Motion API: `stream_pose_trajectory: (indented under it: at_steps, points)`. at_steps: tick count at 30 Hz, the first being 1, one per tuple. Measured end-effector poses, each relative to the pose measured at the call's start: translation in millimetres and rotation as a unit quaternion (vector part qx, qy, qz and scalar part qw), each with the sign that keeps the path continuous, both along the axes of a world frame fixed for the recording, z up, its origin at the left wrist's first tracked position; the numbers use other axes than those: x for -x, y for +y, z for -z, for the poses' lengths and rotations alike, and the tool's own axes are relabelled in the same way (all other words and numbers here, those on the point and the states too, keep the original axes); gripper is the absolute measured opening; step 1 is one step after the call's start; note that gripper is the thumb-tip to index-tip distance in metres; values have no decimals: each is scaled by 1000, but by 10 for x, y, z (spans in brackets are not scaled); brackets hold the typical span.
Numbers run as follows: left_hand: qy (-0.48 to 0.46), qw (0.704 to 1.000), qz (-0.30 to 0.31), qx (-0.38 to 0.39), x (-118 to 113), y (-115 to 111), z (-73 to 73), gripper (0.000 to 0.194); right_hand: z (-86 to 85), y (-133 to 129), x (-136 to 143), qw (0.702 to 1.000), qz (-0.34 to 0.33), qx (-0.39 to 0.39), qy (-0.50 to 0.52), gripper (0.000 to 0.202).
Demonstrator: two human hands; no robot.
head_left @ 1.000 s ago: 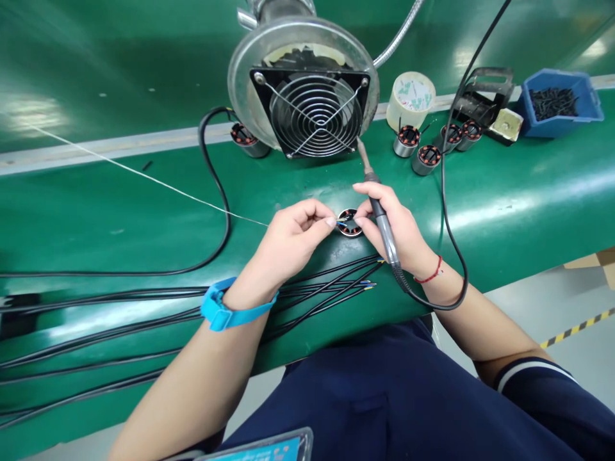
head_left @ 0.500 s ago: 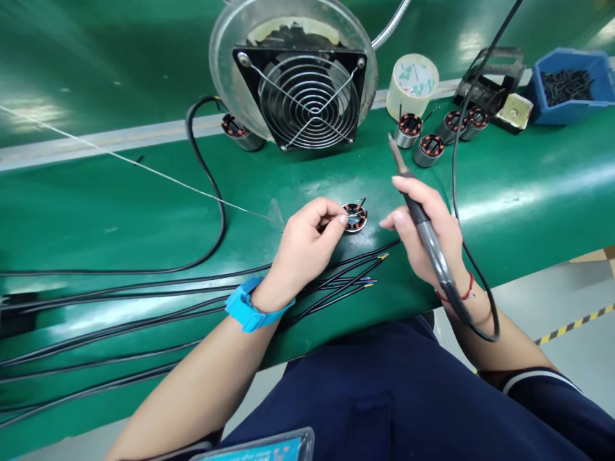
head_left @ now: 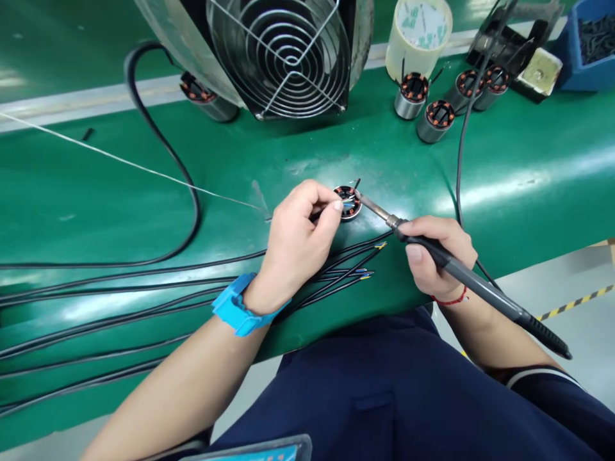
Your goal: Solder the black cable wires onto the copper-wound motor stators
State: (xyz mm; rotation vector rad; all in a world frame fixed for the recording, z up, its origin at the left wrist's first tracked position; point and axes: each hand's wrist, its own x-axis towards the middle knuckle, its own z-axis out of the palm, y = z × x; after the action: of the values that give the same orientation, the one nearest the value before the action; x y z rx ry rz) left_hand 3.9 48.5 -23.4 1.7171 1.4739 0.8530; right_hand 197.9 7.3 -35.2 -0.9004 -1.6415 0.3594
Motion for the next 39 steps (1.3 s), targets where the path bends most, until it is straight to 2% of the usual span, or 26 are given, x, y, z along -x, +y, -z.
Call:
stream_pose_trajectory:
  at_steps: [6, 11, 16, 25, 30, 34, 39]
  points:
    - [-4, 1000, -8, 14, -15, -7, -17, 14, -20, -12, 15, 999, -19, 23, -14, 15]
    - [-18, 1000, -12, 12, -20, -18, -28, 14, -22, -12, 26, 999, 2, 15, -45, 12]
    - [-15, 1000, -19, 7, -23, -25, -21, 14, -21, -11, 30, 999, -11, 22, -31, 13]
    - [-15, 1000, -24, 1, -28, -31, -12, 13, 25, 13, 30, 1000, -7, -18, -18, 20]
    - [-6, 1000, -24, 1, -25, -33, -6, 13, 14, -9, 12, 997, -11, 44, -70, 33]
    - [-7, 1000, -23, 13, -23, -30, -8, 12, -87, 23, 6, 991, -23, 115, -68, 41]
    - [-15, 999, -20, 22, -23, -25, -8, 12, -298, 212, 18, 973, -44, 210, -87, 29]
